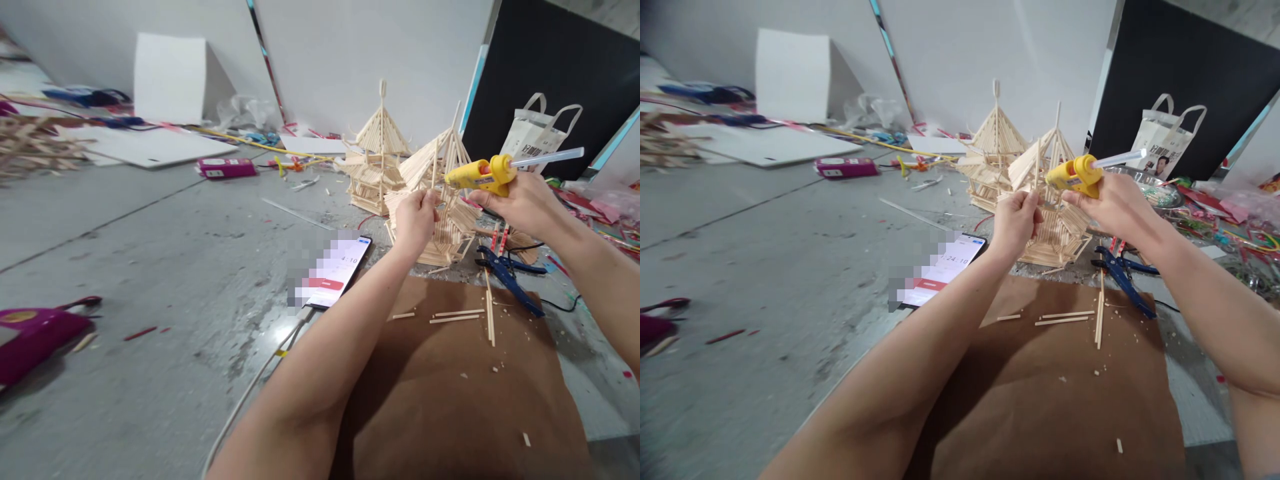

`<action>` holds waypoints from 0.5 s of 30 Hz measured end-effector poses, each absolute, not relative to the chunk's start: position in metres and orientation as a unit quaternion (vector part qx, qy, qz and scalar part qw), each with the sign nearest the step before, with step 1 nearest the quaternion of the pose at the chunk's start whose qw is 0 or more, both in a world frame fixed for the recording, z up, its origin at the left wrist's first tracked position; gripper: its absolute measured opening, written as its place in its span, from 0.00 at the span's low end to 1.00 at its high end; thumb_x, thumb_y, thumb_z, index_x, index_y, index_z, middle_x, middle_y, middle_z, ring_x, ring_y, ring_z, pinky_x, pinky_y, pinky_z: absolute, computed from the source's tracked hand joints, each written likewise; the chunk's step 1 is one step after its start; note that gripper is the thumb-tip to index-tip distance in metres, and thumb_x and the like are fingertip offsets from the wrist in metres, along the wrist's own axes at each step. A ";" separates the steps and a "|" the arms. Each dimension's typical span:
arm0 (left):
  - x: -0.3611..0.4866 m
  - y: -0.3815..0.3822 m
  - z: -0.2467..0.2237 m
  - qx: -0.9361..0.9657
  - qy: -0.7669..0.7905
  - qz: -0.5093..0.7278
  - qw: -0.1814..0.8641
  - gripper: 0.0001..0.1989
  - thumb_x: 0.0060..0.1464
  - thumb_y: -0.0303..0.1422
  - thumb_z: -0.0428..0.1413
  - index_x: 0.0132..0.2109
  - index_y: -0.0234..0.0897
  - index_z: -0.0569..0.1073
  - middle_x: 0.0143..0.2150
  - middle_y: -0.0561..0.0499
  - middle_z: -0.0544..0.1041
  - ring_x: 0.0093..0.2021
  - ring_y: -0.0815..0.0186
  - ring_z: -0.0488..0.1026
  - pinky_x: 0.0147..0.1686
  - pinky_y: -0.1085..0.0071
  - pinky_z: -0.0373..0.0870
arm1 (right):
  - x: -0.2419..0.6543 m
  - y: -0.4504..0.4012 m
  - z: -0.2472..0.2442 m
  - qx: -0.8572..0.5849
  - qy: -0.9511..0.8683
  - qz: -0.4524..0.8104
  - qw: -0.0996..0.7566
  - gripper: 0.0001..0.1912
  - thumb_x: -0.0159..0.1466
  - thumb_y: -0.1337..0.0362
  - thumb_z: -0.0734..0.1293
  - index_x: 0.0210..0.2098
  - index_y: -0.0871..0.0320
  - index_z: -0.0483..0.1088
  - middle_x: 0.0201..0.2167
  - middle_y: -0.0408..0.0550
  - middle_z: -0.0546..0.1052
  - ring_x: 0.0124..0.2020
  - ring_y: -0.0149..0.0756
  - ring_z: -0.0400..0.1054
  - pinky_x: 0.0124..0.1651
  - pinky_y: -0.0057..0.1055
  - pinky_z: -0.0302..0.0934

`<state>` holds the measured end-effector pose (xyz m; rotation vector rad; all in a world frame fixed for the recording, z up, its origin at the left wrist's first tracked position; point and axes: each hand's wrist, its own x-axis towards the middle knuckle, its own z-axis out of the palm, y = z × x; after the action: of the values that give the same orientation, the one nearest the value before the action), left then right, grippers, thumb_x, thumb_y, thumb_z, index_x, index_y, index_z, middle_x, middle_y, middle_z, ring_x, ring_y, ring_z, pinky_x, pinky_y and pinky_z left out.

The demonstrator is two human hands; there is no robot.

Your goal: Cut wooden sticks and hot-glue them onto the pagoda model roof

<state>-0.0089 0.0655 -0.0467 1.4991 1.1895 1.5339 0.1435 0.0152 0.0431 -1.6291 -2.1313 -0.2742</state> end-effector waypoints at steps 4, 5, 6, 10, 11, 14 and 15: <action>-0.009 0.065 -0.046 0.572 0.458 0.587 0.344 0.13 0.57 0.36 0.45 0.26 0.37 0.66 0.16 0.56 0.67 0.18 0.73 0.64 0.18 0.77 0.57 | 0.143 0.012 0.045 -0.592 -0.772 -0.095 0.212 0.24 0.57 0.43 0.59 0.31 0.58 0.71 0.26 0.50 0.73 0.30 0.41 0.67 0.31 0.35 0.54; -0.009 0.064 -0.046 0.571 0.459 0.586 0.345 0.13 0.57 0.36 0.45 0.26 0.37 0.66 0.16 0.56 0.67 0.18 0.73 0.64 0.18 0.77 0.57 | 0.143 0.012 0.045 -0.590 -0.774 -0.093 0.212 0.23 0.57 0.43 0.60 0.30 0.58 0.71 0.25 0.50 0.73 0.29 0.40 0.67 0.31 0.35 0.54; -0.009 0.064 -0.046 0.572 0.459 0.585 0.346 0.13 0.57 0.36 0.45 0.26 0.37 0.66 0.16 0.56 0.67 0.18 0.73 0.64 0.18 0.77 0.57 | 0.143 0.012 0.045 -0.587 -0.775 -0.094 0.213 0.23 0.57 0.44 0.60 0.30 0.57 0.71 0.25 0.50 0.72 0.29 0.39 0.67 0.31 0.35 0.54; -0.009 0.065 -0.045 0.577 0.453 0.586 0.344 0.13 0.56 0.35 0.45 0.27 0.36 0.66 0.16 0.56 0.66 0.17 0.74 0.62 0.17 0.78 0.55 | 0.145 0.011 0.046 -0.586 -0.775 -0.094 0.216 0.22 0.57 0.44 0.60 0.28 0.57 0.70 0.23 0.48 0.71 0.27 0.37 0.66 0.30 0.33 0.54; -0.010 0.065 -0.045 0.578 0.451 0.587 0.345 0.13 0.56 0.35 0.45 0.26 0.36 0.66 0.16 0.56 0.65 0.17 0.74 0.62 0.17 0.78 0.55 | 0.145 0.010 0.046 -0.587 -0.775 -0.093 0.217 0.22 0.57 0.44 0.60 0.27 0.56 0.69 0.23 0.47 0.71 0.27 0.37 0.65 0.30 0.33 0.54; -0.010 0.065 -0.045 0.579 0.446 0.587 0.348 0.13 0.57 0.35 0.45 0.26 0.37 0.66 0.15 0.57 0.64 0.16 0.75 0.60 0.17 0.78 0.54 | 0.145 0.009 0.048 -0.590 -0.771 -0.096 0.218 0.22 0.57 0.43 0.60 0.25 0.56 0.69 0.22 0.47 0.70 0.27 0.38 0.65 0.31 0.34 0.54; -0.010 0.064 -0.045 0.579 0.446 0.587 0.348 0.13 0.57 0.35 0.45 0.26 0.37 0.66 0.15 0.57 0.64 0.16 0.75 0.60 0.17 0.78 0.54 | 0.145 0.008 0.049 -0.594 -0.768 -0.098 0.218 0.22 0.56 0.43 0.60 0.25 0.56 0.68 0.22 0.47 0.70 0.28 0.38 0.66 0.31 0.34 0.54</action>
<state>-0.0098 0.0645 -0.0454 1.5005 1.1566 1.5219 0.1448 0.0083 0.0488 -1.6444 -2.1264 -0.2718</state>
